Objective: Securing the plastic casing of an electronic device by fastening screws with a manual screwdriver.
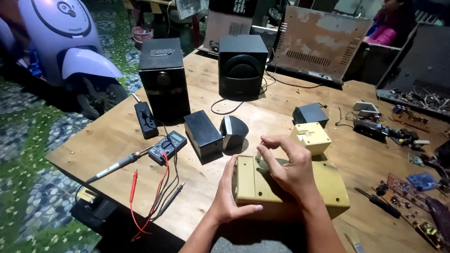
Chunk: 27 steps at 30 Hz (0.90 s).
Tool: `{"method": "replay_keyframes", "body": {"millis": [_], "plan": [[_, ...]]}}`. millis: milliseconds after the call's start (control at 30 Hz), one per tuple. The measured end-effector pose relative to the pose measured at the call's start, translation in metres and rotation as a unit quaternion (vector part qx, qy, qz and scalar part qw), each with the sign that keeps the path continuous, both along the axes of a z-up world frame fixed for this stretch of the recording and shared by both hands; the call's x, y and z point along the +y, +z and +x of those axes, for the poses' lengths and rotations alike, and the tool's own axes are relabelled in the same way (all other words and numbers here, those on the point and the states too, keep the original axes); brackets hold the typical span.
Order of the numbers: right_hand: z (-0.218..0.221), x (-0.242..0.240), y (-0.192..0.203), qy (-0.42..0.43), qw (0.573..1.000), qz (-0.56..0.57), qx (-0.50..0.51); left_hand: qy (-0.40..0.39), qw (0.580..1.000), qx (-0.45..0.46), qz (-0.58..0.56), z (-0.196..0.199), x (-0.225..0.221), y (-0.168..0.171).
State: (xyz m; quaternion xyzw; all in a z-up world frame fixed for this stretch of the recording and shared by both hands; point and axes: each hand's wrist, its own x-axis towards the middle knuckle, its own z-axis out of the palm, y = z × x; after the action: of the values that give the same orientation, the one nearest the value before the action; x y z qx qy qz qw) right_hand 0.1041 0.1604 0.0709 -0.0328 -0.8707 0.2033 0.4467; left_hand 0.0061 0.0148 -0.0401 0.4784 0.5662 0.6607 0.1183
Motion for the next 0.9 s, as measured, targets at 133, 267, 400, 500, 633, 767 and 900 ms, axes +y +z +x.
{"method": "replay_keyframes", "body": {"millis": [133, 267, 400, 500, 633, 767, 900], "plan": [[0.002, -0.007, 0.006, 0.031, 0.999, -0.010, -0.007, -0.001, 1.000, -0.003, -0.007, 0.001, -0.002, 0.000], [0.002, 0.004, -0.003, 0.051, 0.998, -0.008, -0.021, 0.001, 1.000, 0.004, 0.008, 0.000, -0.001, 0.003], [0.001, 0.008, -0.008, 0.034, 0.999, -0.011, -0.010, -0.009, 1.000, -0.008, 0.010, 0.001, -0.002, 0.011], [0.000, 0.003, -0.005, 0.019, 1.000, -0.007, -0.001, -0.007, 1.000, -0.008, 0.007, 0.001, -0.002, 0.007], [-0.003, 0.000, -0.004, 0.000, 1.000, 0.001, 0.006, -0.013, 1.000, -0.005, 0.016, 0.002, -0.004, 0.015], [-0.001, -0.005, 0.003, 0.004, 1.000, -0.009, -0.001, -0.010, 1.000, 0.001, 0.018, 0.001, -0.001, 0.007], [0.003, -0.002, 0.003, 0.040, 0.999, -0.020, -0.021, -0.004, 1.000, -0.005, 0.001, 0.001, -0.001, 0.007]]}}
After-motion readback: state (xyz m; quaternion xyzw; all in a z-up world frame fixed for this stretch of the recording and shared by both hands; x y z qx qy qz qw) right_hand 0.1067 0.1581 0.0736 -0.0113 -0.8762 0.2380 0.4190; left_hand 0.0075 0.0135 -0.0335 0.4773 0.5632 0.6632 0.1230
